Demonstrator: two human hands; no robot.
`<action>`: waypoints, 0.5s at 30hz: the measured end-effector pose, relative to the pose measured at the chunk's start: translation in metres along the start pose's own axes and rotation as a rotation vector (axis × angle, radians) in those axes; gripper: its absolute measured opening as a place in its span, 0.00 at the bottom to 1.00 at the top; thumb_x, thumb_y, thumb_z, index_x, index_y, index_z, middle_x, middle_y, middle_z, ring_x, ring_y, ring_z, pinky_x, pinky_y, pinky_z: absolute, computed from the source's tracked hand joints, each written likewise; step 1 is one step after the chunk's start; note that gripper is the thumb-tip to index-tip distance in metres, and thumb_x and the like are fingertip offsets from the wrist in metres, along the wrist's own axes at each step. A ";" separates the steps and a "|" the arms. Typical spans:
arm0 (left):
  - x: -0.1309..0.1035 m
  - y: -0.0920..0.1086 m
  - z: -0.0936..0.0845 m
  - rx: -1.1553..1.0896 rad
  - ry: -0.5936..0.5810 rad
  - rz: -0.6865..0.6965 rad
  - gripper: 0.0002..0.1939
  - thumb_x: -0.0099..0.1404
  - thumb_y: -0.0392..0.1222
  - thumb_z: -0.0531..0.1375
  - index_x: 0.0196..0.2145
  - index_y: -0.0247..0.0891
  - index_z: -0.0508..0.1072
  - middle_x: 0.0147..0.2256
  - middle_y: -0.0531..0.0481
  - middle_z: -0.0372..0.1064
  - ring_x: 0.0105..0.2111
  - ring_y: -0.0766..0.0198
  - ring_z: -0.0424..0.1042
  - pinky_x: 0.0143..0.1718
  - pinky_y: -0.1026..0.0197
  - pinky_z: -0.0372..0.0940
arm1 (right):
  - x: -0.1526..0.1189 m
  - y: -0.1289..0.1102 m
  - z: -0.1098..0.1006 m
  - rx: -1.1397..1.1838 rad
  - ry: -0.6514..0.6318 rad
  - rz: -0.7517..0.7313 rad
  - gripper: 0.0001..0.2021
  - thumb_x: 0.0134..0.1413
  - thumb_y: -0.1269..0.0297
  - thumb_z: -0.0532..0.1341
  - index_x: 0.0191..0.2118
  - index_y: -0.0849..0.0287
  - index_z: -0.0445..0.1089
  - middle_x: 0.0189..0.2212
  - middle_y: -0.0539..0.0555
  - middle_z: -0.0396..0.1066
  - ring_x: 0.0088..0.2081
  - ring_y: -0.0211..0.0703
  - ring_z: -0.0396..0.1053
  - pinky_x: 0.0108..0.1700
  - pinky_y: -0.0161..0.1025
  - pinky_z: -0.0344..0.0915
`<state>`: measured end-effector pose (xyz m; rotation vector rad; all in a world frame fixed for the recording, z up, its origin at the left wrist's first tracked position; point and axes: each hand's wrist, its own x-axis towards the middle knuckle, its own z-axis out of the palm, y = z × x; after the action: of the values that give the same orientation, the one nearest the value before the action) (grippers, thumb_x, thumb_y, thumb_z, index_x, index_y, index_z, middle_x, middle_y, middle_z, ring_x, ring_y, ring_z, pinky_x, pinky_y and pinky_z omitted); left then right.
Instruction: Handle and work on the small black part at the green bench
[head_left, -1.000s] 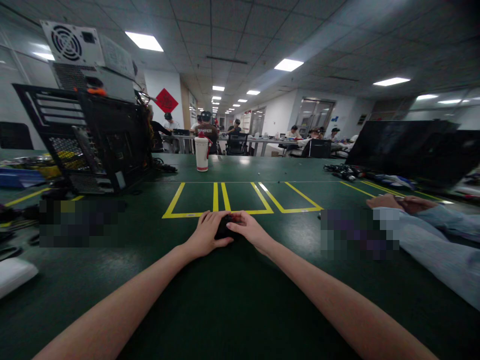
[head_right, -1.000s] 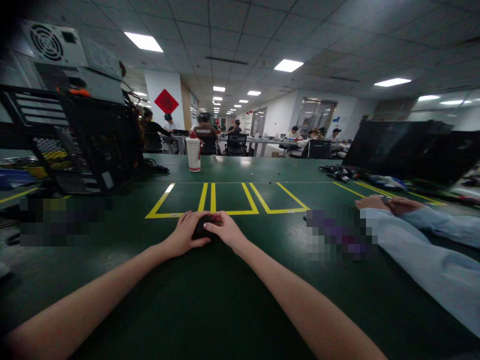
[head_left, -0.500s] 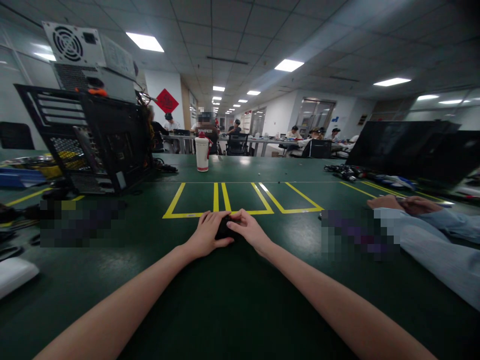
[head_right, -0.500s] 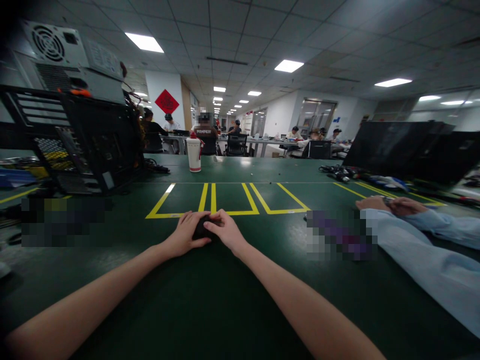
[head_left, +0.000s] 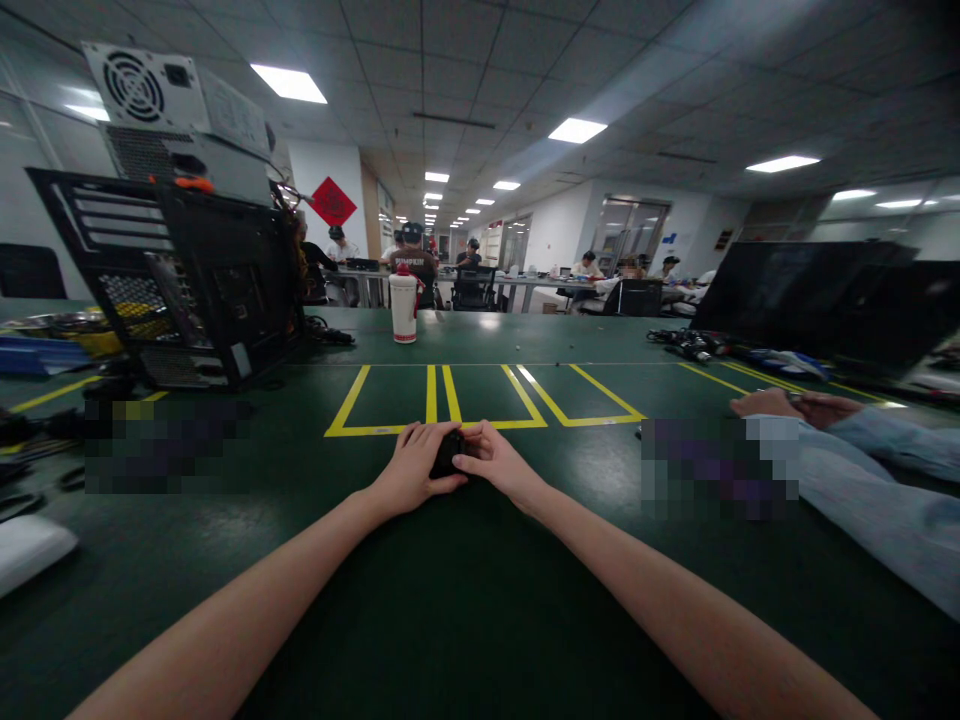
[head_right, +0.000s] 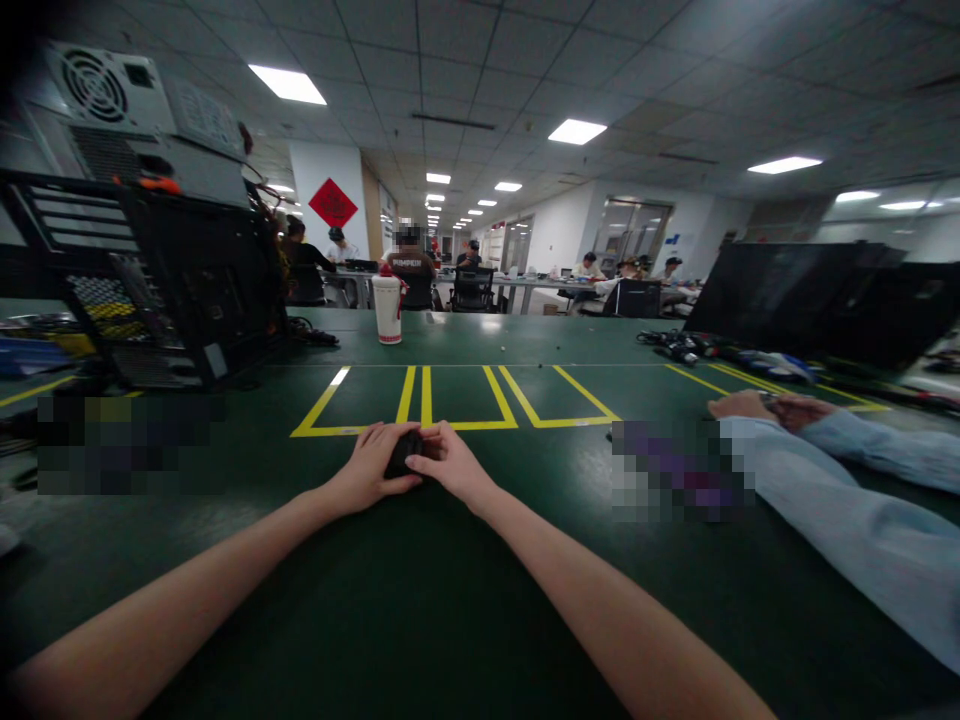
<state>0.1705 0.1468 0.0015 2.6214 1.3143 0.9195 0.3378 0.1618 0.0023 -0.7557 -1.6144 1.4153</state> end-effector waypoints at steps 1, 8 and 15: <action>0.000 0.000 0.000 0.004 0.000 0.000 0.31 0.53 0.48 0.59 0.51 0.43 0.51 0.48 0.48 0.57 0.50 0.55 0.55 0.54 0.47 0.43 | 0.000 0.002 0.000 -0.013 0.018 -0.015 0.14 0.40 0.63 0.62 0.35 0.56 0.59 0.37 0.51 0.64 0.43 0.40 0.63 0.48 0.43 0.58; -0.001 0.003 -0.003 0.000 0.004 0.001 0.29 0.53 0.48 0.59 0.50 0.43 0.52 0.47 0.48 0.58 0.49 0.56 0.55 0.54 0.48 0.43 | 0.005 0.004 -0.002 -0.085 0.071 0.014 0.16 0.40 0.61 0.61 0.38 0.58 0.61 0.38 0.52 0.65 0.42 0.40 0.63 0.48 0.44 0.57; -0.001 0.002 -0.002 -0.002 0.011 0.005 0.29 0.52 0.47 0.59 0.50 0.43 0.53 0.47 0.48 0.58 0.49 0.56 0.56 0.53 0.47 0.44 | 0.004 -0.005 -0.007 -0.028 -0.054 0.050 0.17 0.34 0.65 0.65 0.34 0.59 0.60 0.38 0.51 0.64 0.41 0.41 0.65 0.47 0.44 0.59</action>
<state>0.1703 0.1442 0.0031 2.6234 1.3089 0.9366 0.3423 0.1672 0.0082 -0.7847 -1.6704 1.4627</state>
